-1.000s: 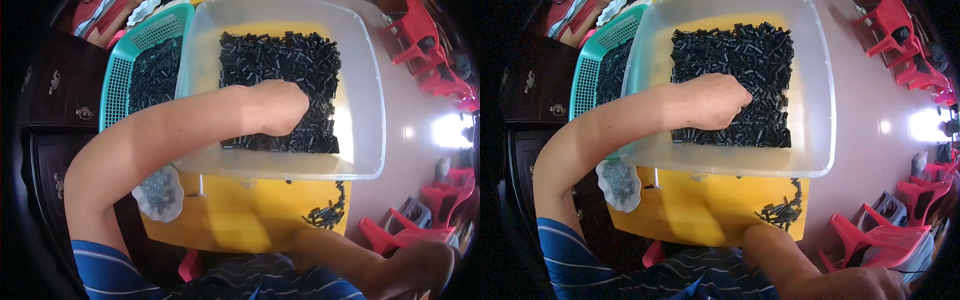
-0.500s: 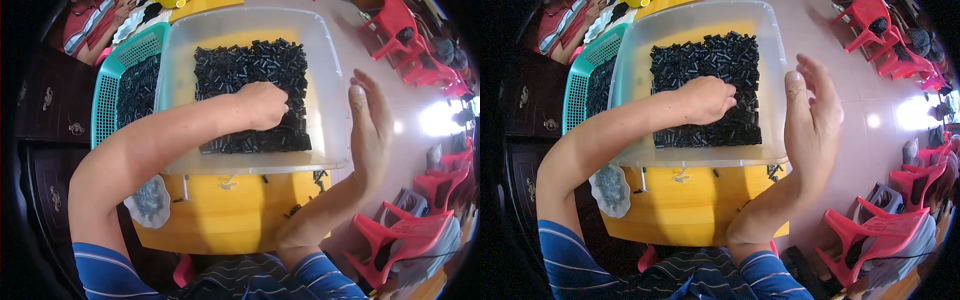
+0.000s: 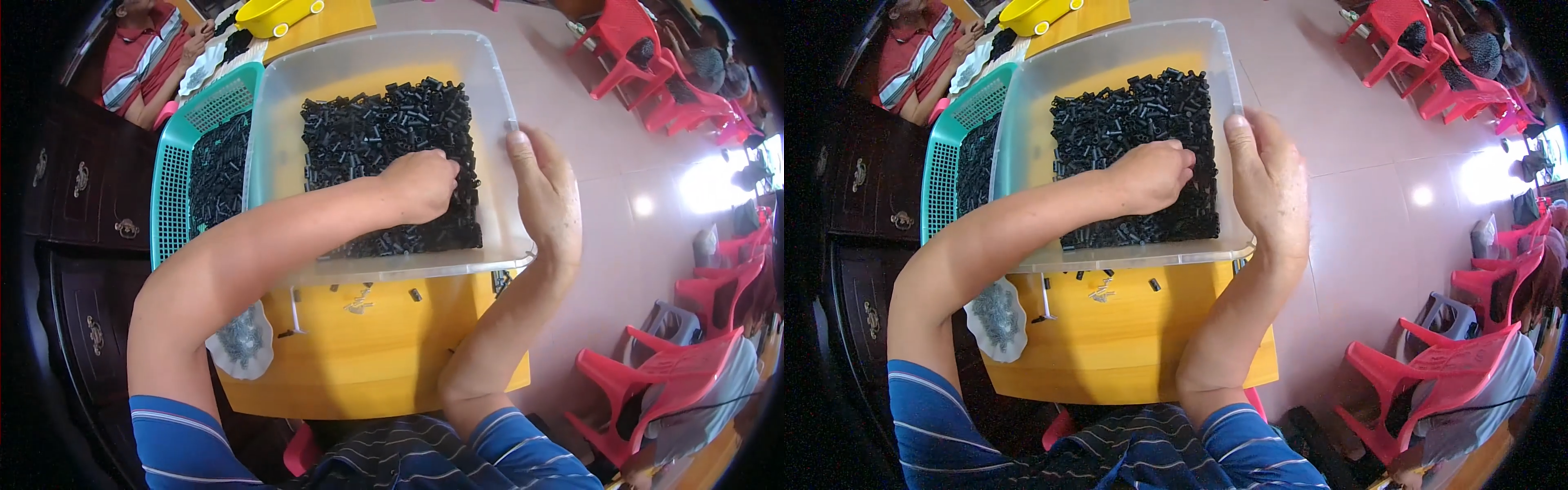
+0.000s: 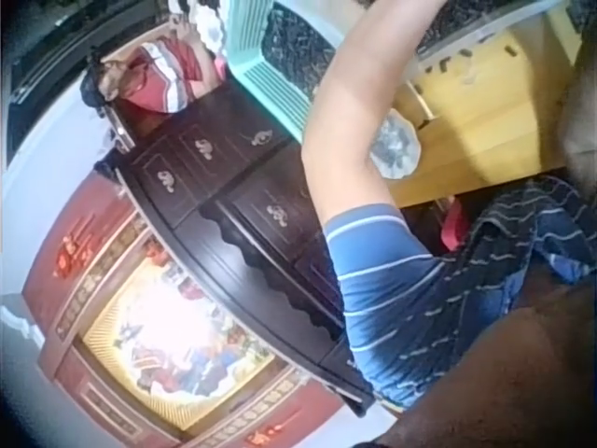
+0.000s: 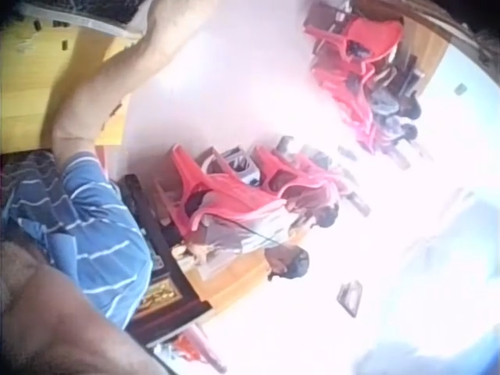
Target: The person assembles small black plastic components by hand at a table.
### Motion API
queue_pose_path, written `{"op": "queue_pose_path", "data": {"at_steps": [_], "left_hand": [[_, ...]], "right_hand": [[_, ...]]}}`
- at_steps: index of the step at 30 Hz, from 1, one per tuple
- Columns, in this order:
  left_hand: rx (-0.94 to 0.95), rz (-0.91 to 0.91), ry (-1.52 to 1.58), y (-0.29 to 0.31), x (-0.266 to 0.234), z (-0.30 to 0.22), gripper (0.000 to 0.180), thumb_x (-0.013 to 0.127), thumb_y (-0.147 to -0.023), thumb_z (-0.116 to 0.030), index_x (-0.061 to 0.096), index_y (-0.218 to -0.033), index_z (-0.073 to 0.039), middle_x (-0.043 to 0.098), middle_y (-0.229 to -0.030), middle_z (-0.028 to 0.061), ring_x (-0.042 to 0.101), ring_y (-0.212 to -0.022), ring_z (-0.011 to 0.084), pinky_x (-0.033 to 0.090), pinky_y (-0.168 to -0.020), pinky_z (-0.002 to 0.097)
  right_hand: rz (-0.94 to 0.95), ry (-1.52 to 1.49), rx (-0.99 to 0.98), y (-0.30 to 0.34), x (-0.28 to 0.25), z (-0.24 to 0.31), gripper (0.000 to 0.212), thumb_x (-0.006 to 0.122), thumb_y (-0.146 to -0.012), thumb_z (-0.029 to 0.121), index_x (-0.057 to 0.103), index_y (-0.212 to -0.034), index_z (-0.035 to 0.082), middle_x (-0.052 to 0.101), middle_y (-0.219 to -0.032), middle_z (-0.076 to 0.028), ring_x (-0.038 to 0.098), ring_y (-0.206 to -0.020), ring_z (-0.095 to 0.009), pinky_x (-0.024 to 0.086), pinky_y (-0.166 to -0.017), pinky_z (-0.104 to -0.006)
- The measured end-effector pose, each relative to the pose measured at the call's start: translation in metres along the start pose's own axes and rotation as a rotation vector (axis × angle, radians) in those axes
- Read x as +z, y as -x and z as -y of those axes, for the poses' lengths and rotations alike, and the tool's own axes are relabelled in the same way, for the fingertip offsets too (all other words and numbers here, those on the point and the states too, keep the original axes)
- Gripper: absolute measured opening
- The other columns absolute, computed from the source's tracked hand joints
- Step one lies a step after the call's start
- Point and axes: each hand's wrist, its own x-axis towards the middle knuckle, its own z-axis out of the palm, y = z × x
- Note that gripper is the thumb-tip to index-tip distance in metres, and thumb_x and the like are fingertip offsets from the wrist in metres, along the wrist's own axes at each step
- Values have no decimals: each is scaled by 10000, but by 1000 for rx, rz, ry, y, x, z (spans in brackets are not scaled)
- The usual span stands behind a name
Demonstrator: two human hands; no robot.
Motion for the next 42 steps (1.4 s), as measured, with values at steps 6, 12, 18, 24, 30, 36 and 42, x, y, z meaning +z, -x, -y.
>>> {"op": "queue_pose_path", "data": {"at_steps": [6, 12, 18, 24, 30, 36, 42], "left_hand": [[-44, 23, 50, -10, 9, -16, 296, 511, -992, -243, 657, -943, 10, 664, -988, 250, 642, -967, 431, 522, -877, 503], [48, 311, 108, 0, 1, -37, 383, 445, -1029, -296, 644, -954, 23, 679, -946, 278, 652, -967, 442, 498, -899, 510], [-136, 453, 302, 6, -1, -47, 499, 448, -1014, -438, 688, -1158, -25, 686, -1151, 261, 649, -1089, 420, 477, -991, 458], [-190, 532, 413, 13, -18, -56, 511, 456, -1014, -487, 699, -1096, -45, 703, -1048, 219, 664, -995, 354, 487, -919, 428], [-221, 485, 459, 19, -13, -47, 509, 497, -1006, -480, 718, -1070, -26, 715, -1015, 197, 674, -955, 316, 494, -884, 412], [-216, 502, 420, 13, -12, -46, 444, 560, -1004, -433, 722, -1058, -23, 716, -962, 201, 676, -891, 306, 506, -834, 410], [-133, 380, 354, 18, -13, -47, 354, 591, -998, -341, 731, -1042, -19, 723, -925, 209, 691, -871, 346, 523, -829, 425]], "right_hand": [[12, -50, -20, -3, 3, -5, 398, 564, -1025, 292, 637, -1248, -29, 714, -1092, -124, 620, -1052, -180, 454, -965, -325], [-16, 1, -28, -4, 1, -4, 383, 571, -1012, 277, 652, -1218, -35, 718, -1059, -133, 633, -1017, -186, 467, -947, -326], [-18, -14, -25, -3, 1, 1, 380, 568, -1010, 276, 657, -1216, -31, 713, -1040, -143, 639, -1000, -206, 472, -935, -334], [-31, 18, -57, -3, 1, -3, 383, 562, -1009, 288, 666, -1191, -33, 704, -999, -145, 637, -956, -212, 478, -903, -338], [-33, 16, -62, -3, 3, -5, 374, 556, -1014, 285, 666, -1184, -29, 695, -964, -138, 625, -933, -203, 472, -883, -330], [-32, -26, -67, -4, 3, -9, 354, 571, -1001, 274, 669, -1198, -4, 719, -1057, -209, 698, -951, -320, 520, -847, -395], [-13, -69, -59, -3, 2, -6, 360, 573, -1017, 272, 659, -1172, -42, 669, -923, -94, 601, -896, -160, 474, -859, -311]]}}
